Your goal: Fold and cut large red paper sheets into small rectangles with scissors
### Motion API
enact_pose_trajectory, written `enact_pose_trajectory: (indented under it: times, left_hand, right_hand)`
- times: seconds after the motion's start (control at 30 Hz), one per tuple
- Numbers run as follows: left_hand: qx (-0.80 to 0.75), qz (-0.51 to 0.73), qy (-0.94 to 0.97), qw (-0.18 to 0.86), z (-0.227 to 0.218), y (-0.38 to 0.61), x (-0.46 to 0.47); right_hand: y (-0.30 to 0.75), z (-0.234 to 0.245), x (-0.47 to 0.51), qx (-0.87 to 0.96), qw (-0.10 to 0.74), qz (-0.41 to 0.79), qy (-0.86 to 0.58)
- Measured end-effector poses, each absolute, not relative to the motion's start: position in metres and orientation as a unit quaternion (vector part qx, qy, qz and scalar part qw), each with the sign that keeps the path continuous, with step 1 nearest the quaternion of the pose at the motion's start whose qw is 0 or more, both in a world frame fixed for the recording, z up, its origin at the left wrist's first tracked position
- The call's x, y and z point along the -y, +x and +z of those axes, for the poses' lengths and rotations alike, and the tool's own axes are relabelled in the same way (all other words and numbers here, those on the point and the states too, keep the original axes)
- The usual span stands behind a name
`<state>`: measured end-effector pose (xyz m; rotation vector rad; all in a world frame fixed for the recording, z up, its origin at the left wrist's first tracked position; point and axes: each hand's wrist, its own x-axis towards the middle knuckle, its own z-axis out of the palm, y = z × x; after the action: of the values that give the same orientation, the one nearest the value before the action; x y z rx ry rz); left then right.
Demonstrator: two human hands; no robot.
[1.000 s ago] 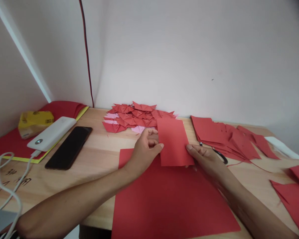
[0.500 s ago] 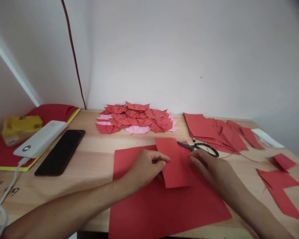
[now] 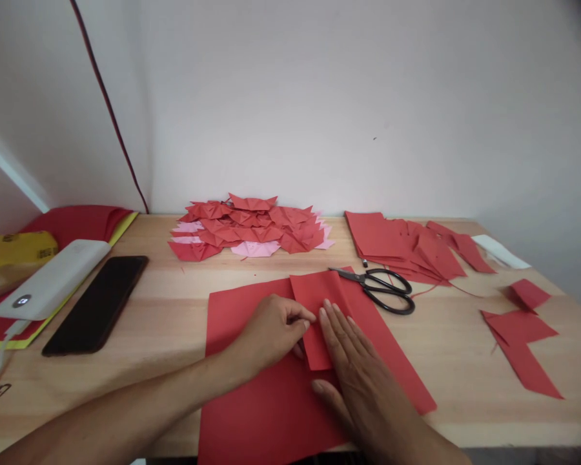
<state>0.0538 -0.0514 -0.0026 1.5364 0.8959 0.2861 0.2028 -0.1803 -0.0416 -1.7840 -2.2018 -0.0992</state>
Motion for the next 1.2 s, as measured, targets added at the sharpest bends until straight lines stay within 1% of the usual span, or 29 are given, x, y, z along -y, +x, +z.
enact_pose_trajectory:
  times: [0.13, 0.3, 0.4, 0.53, 0.67, 0.87, 1.07, 1.2]
  left_hand:
    - [-0.404, 0.116, 0.660, 0.623, -0.004, 0.053, 0.052]
    - [-0.408, 0.110, 0.656, 0.625, -0.004, 0.053, 0.050]
    - [-0.411, 0.100, 0.658, 0.623, -0.003, 0.054, 0.048]
    - [-0.404, 0.103, 0.677, 0.606, -0.003, 0.054, 0.047]
    - [-0.391, 0.106, 0.677, 0.614, -0.004, 0.053, 0.047]
    - [-0.398, 0.096, 0.680, 0.609, -0.001, 0.053, 0.049]
    - [-0.399, 0.097, 0.683, 0.604, 0.001, 0.052, 0.050]
    - [-0.398, 0.102, 0.682, 0.606, 0.003, 0.053, 0.051]
  right_hand:
    - [0.217, -0.044, 0.189, 0.742, 0.123, -0.090, -0.653]
    - [0.238, -0.038, 0.200, 0.738, 0.082, -0.103, -0.662]
    - [0.244, -0.028, 0.198, 0.749, 0.085, -0.089, -0.651]
    - [0.231, -0.015, 0.177, 0.772, 0.114, -0.044, -0.623]
    - [0.222, -0.020, 0.151, 0.800, 0.126, -0.006, -0.586]
    - [0.240, -0.037, 0.145, 0.757, 0.109, -0.039, -0.643]
    - [0.245, -0.036, 0.146, 0.749, 0.095, -0.051, -0.654]
    - [0.245, -0.031, 0.141, 0.745, 0.063, -0.076, -0.660]
